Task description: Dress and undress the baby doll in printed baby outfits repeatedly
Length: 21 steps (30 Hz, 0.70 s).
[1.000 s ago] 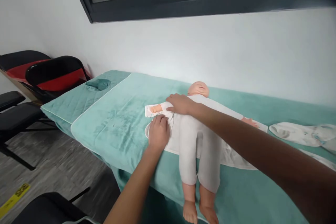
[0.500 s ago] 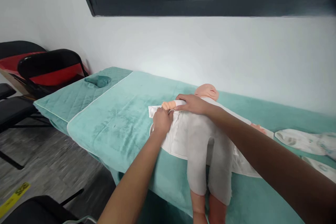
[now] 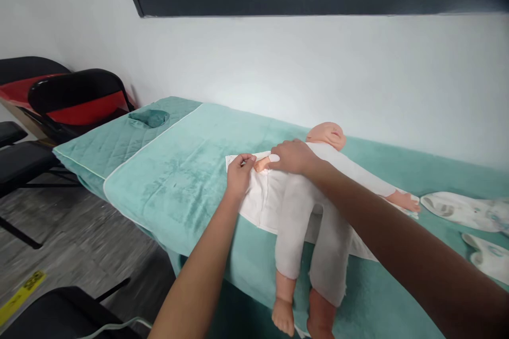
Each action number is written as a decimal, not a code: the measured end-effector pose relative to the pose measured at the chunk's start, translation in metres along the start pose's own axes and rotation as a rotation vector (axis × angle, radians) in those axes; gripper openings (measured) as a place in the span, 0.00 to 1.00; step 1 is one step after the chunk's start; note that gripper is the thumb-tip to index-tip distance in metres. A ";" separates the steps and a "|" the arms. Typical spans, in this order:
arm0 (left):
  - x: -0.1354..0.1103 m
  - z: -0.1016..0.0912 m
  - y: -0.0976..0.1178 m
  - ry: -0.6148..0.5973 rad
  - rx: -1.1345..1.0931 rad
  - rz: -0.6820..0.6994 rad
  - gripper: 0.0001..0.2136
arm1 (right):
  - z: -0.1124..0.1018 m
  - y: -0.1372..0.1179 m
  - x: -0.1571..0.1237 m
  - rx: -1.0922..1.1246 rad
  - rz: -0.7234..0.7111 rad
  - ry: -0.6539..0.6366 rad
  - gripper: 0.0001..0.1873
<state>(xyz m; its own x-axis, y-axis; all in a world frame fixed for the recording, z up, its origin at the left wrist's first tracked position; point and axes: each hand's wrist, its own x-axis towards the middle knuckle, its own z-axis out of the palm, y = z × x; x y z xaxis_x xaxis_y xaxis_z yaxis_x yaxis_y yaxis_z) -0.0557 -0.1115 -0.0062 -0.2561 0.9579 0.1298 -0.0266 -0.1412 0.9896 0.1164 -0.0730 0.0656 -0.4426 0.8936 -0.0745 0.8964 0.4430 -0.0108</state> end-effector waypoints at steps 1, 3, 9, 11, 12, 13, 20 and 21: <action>-0.002 0.002 0.002 -0.053 -0.008 0.004 0.06 | 0.002 -0.002 0.001 -0.031 0.004 0.019 0.26; -0.006 0.008 0.005 -0.152 -0.041 0.016 0.06 | 0.005 -0.006 0.001 -0.078 0.018 0.061 0.24; -0.021 0.033 0.008 -0.323 -0.270 -0.003 0.08 | 0.012 -0.013 -0.001 -0.131 0.118 0.170 0.13; -0.025 0.039 0.008 -0.377 -0.361 -0.040 0.09 | 0.012 -0.012 -0.002 -0.125 0.097 0.169 0.14; -0.027 0.040 0.008 -0.394 -0.386 -0.055 0.09 | 0.011 -0.011 -0.005 -0.114 0.074 0.167 0.15; -0.027 0.041 0.008 -0.398 -0.392 -0.065 0.08 | 0.010 -0.009 -0.008 -0.081 0.050 0.182 0.15; -0.028 0.036 0.005 -0.170 -0.241 -0.036 0.07 | 0.030 0.044 -0.086 0.373 0.586 0.805 0.20; -0.028 0.036 0.006 -0.154 -0.223 -0.054 0.06 | 0.035 0.055 -0.099 0.400 0.718 0.782 0.22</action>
<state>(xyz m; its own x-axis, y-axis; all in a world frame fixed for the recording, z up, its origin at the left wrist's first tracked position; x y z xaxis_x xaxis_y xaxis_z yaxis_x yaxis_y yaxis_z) -0.0141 -0.1302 -0.0021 -0.0991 0.9899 0.1016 -0.2524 -0.1238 0.9597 0.2106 -0.1392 0.0373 0.4094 0.7937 0.4498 0.8300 -0.1194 -0.5448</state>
